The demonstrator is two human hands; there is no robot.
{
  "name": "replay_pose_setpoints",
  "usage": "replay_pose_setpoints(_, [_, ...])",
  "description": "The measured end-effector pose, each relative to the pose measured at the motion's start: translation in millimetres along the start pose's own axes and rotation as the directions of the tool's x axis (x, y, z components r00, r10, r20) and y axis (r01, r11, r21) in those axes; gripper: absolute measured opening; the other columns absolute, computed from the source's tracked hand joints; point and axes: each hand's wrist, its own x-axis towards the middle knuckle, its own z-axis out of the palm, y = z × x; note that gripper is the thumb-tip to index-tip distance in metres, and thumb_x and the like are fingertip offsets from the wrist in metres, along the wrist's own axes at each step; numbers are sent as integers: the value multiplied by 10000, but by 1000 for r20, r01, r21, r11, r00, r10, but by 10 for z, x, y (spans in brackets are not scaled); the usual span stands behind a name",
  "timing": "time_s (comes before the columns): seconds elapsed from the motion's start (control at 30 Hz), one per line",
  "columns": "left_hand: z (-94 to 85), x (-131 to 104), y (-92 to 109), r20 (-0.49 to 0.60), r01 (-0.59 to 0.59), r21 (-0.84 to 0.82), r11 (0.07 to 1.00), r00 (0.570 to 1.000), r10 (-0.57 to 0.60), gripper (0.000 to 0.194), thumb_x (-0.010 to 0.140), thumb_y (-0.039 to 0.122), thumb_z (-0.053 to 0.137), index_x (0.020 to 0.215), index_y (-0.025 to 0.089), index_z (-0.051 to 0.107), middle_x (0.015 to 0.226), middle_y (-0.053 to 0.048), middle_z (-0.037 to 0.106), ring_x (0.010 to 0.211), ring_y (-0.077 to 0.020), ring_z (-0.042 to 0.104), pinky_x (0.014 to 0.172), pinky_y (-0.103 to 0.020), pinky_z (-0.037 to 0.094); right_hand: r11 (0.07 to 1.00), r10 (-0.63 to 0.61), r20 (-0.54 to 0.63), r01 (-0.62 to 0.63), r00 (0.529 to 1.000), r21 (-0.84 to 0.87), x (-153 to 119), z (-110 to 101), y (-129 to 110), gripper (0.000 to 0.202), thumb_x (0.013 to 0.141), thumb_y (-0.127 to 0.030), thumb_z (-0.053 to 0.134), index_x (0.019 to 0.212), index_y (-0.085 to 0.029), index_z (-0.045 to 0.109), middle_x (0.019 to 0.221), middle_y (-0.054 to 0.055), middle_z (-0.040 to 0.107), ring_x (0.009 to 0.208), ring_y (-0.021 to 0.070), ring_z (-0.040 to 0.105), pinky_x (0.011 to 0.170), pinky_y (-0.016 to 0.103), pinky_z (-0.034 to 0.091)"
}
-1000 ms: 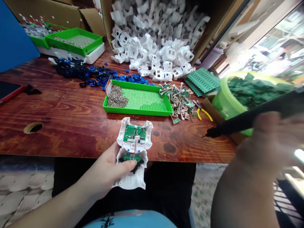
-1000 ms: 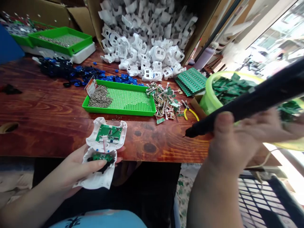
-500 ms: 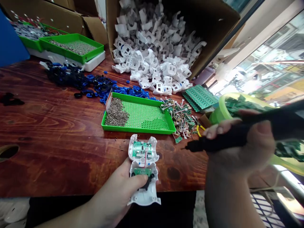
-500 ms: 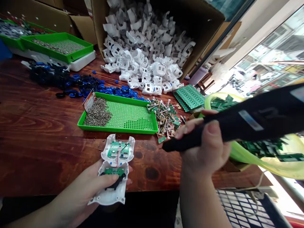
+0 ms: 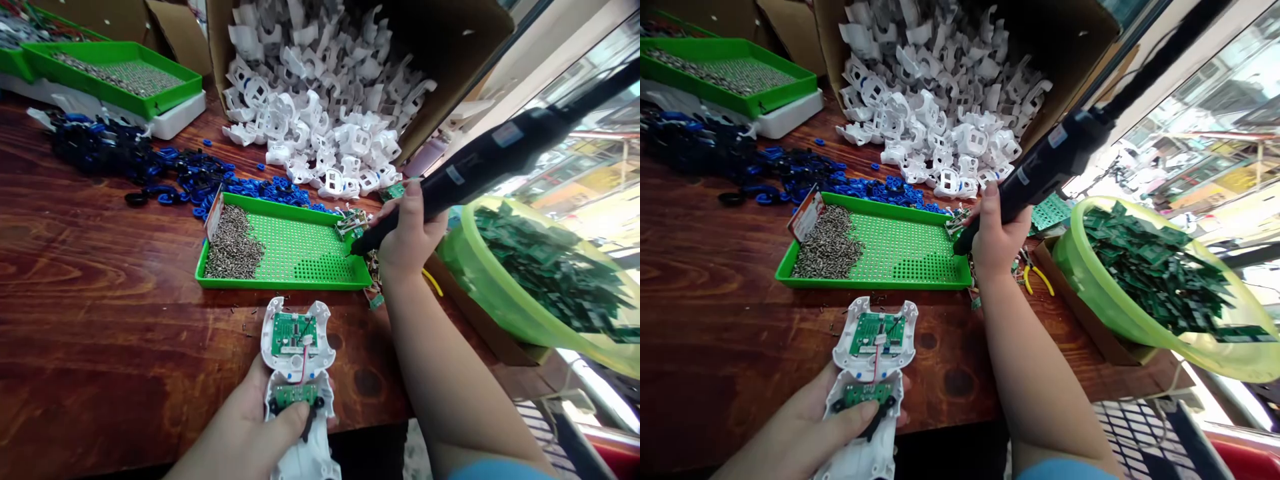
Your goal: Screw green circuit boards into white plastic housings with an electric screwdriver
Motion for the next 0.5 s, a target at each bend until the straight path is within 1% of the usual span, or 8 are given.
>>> replay_pose_setpoints(0.07, [0, 10, -2, -14, -3, 10, 1000, 1000, 3, 605, 622, 336, 748, 1133, 179, 465, 1030, -111, 639, 903, -260, 616, 750, -318, 482, 1000, 14, 7, -14, 1000, 4, -12, -2, 11, 313, 755, -412, 569, 875, -158, 431, 515, -60, 453, 401, 54, 459, 377, 165, 387])
replay_pose_setpoints(0.13, [-14, 30, -11, -35, -35, 38, 999, 999, 36, 563, 623, 335, 755, 1098, 197, 486, 1065, -102, 632, 994, -272, 584, 818, -335, 467, 1000, 21, 17, -21, 1000, 10, -16, 5, 18, 298, 755, -406, 565, 878, -168, 433, 516, -65, 447, 399, 49, 451, 378, 164, 391])
replay_pose_setpoints(0.2, [-35, 52, -25, -42, -80, 79, 994, 996, 83, 498, 634, 334, 752, 1052, 204, 514, 1078, -91, 631, 1052, -270, 555, 912, -358, 418, 999, 32, 16, -32, 999, 8, -14, 12, 21, 288, 756, -401, 563, 881, -175, 435, 524, -68, 445, 398, 44, 445, 382, 165, 397])
replay_pose_setpoints(0.27, [-53, 70, -39, -35, -110, 114, 987, 993, 115, 478, 635, 352, 752, 1031, 202, 531, 1062, -86, 638, 1039, -271, 562, 979, -389, 362, 999, 46, 4, -46, 999, 1, -10, 16, 17, 290, 753, -401, 566, 881, -177, 432, 538, -66, 454, 401, 46, 451, 385, 168, 400])
replay_pose_setpoints(0.37, [-66, 81, -58, -33, -127, 129, 984, 991, 132, 513, 619, 380, 762, 1042, 194, 538, 1036, -93, 644, 1051, -281, 553, 1004, -400, 335, 998, 58, 8, -58, 998, 3, -9, 19, -2, 302, 748, -408, 571, 868, -171, 426, 546, -61, 458, 405, 55, 462, 385, 175, 399])
replay_pose_setpoints(0.5, [-70, 87, -77, -42, -113, 102, 988, 992, 118, 508, 628, 368, 759, 1054, 204, 534, 1069, -88, 632, 1088, -274, 530, 988, -375, 357, 998, 59, 33, -59, 998, -2, -24, 20, -14, 313, 740, -404, 581, 848, -165, 409, 543, -64, 450, 404, 52, 458, 392, 173, 397])
